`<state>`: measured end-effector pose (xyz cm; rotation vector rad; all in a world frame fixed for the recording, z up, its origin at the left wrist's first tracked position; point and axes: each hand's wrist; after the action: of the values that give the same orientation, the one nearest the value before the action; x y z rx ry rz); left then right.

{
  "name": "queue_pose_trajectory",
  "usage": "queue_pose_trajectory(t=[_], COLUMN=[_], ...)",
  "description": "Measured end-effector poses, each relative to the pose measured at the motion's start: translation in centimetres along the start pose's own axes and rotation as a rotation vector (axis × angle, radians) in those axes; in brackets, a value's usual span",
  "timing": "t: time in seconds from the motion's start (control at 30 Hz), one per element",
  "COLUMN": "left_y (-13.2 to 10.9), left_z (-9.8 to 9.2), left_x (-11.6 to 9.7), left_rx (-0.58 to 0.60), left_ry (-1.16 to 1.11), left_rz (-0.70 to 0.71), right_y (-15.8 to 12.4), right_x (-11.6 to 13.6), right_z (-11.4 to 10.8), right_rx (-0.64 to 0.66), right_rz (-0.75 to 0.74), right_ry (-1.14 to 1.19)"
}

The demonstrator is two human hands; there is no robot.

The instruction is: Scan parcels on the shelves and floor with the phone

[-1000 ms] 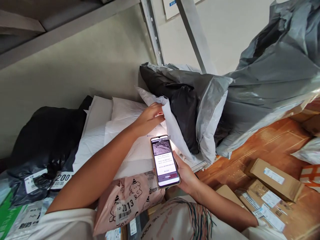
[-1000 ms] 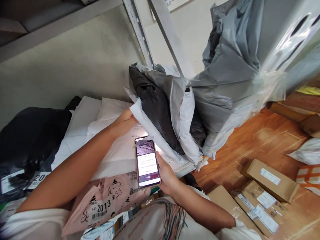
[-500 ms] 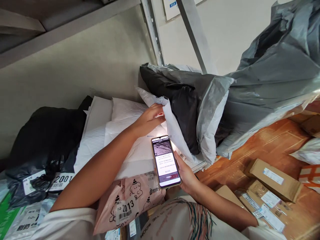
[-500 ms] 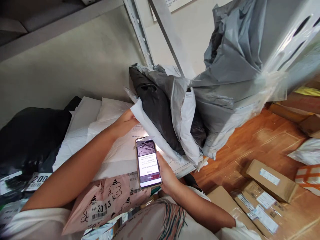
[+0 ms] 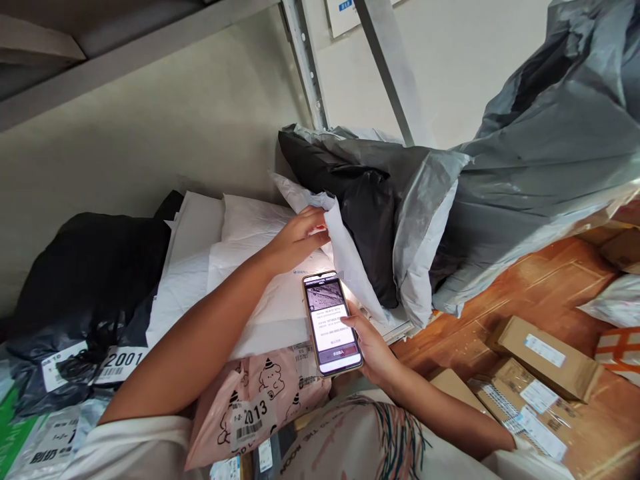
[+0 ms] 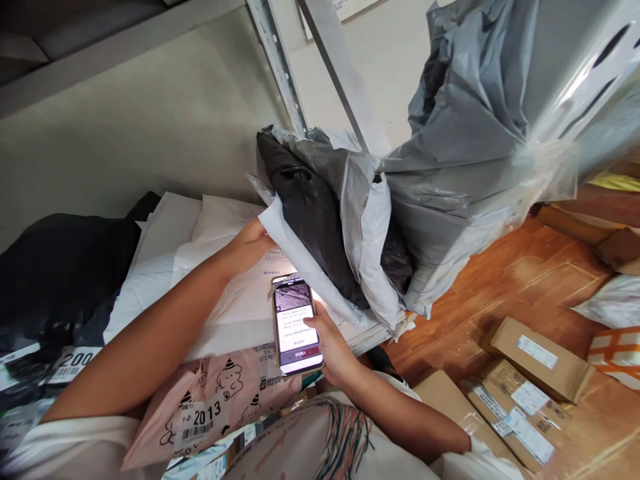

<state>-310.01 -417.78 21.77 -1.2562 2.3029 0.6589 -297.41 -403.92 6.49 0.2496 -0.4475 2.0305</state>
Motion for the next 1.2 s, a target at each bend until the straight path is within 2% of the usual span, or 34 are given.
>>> queue_pose_trajectory(t=[0.13, 0.43, 0.57, 0.77, 1.07, 1.2], left_y=[0.0, 0.0, 0.0, 0.1, 0.0, 0.0], left_z=[0.0, 0.1, 0.1, 0.2, 0.2, 0.2], left_x=[0.1, 0.3, 0.3, 0.6, 0.8, 1.1], left_rx=[0.017, -0.029, 0.012, -0.016, -0.005, 0.016], left_ry=[-0.010, -0.007, -0.013, 0.001, -0.001, -0.004], left_rz=[-0.005, 0.004, 0.001, 0.010, 0.032, 0.038], right_y=[0.1, -0.4, -0.4, -0.3, -1.2, -1.4], right_x=[0.1, 0.3, 0.2, 0.1, 1.5, 1.9], right_z=[-0.1, 0.1, -0.6, -1.8, -1.0, -1.0], right_rx=[-0.018, 0.075, 0.150, 0.200, 0.328, 0.384], right_rz=[-0.001, -0.035, -0.024, -0.024, 0.180, 0.239], right_ry=[0.045, -0.074, -0.111, -0.189, -0.007, -0.023])
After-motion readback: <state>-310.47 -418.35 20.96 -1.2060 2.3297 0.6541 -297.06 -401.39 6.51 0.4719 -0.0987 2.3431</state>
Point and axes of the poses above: each hand's wrist, its own y-axis towards the middle knuckle, its own z-axis out of the palm, x = y × z, and after that the axes turned 14 degrees about y, right-handed
